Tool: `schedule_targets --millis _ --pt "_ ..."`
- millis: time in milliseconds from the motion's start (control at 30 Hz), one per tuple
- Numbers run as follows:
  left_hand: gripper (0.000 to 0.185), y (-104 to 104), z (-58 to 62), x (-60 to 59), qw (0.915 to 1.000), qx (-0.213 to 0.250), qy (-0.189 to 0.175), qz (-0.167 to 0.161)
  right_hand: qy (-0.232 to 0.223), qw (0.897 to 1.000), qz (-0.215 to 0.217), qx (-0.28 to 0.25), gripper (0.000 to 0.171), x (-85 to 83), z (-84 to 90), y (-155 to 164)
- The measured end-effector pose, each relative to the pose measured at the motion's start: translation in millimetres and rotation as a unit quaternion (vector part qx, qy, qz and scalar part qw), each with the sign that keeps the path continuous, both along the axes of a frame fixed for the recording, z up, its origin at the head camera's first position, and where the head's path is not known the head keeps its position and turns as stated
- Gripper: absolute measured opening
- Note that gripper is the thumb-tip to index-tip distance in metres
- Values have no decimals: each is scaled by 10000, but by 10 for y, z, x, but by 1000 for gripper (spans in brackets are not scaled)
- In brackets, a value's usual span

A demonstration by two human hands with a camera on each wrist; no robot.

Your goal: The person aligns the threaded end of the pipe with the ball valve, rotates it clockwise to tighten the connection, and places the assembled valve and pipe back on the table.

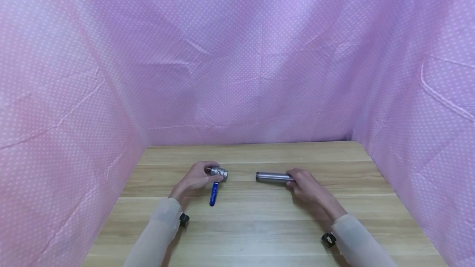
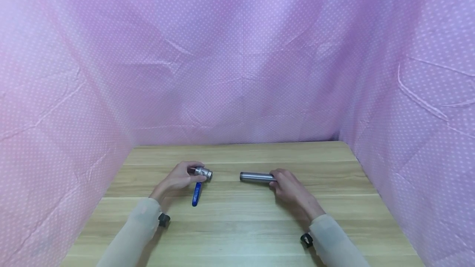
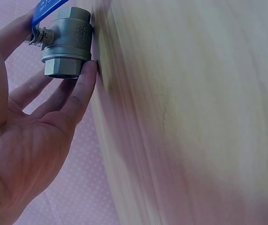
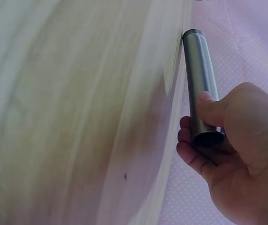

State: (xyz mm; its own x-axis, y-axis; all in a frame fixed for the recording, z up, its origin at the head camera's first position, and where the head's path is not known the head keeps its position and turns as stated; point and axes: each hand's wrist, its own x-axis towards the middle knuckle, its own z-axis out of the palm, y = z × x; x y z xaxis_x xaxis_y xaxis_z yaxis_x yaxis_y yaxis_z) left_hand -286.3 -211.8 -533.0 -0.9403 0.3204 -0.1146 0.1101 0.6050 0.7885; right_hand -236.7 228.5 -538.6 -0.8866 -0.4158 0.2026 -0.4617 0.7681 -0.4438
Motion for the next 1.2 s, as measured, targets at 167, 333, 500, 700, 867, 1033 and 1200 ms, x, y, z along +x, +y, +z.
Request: schedule_targets --millis 167,333,500,700,867,1033,1200 --pt "65 43 -4 30 10000 63 21 -59 207 9995 -107 -227 20 29 -10 5" --pt "67 79 -8 61 9998 206 1 29 614 9971 -100 -440 24 50 -29 10" --pt "70 99 -8 96 9971 684 -226 248 856 9942 -112 -636 28 81 -12 9" --pt "66 186 32 156 9898 1359 -228 366 1498 9849 -12 -868 33 115 70 -13" --pt "67 275 109 245 9810 1860 -346 420 2054 9721 201 -1112 34 140 171 -52" --pt "69 364 234 356 9724 2254 -392 464 2436 9607 358 -1278 38 201 322 -99" --pt "70 433 383 463 9714 2319 -177 474 2793 9496 428 -1356 43 273 484 -127"
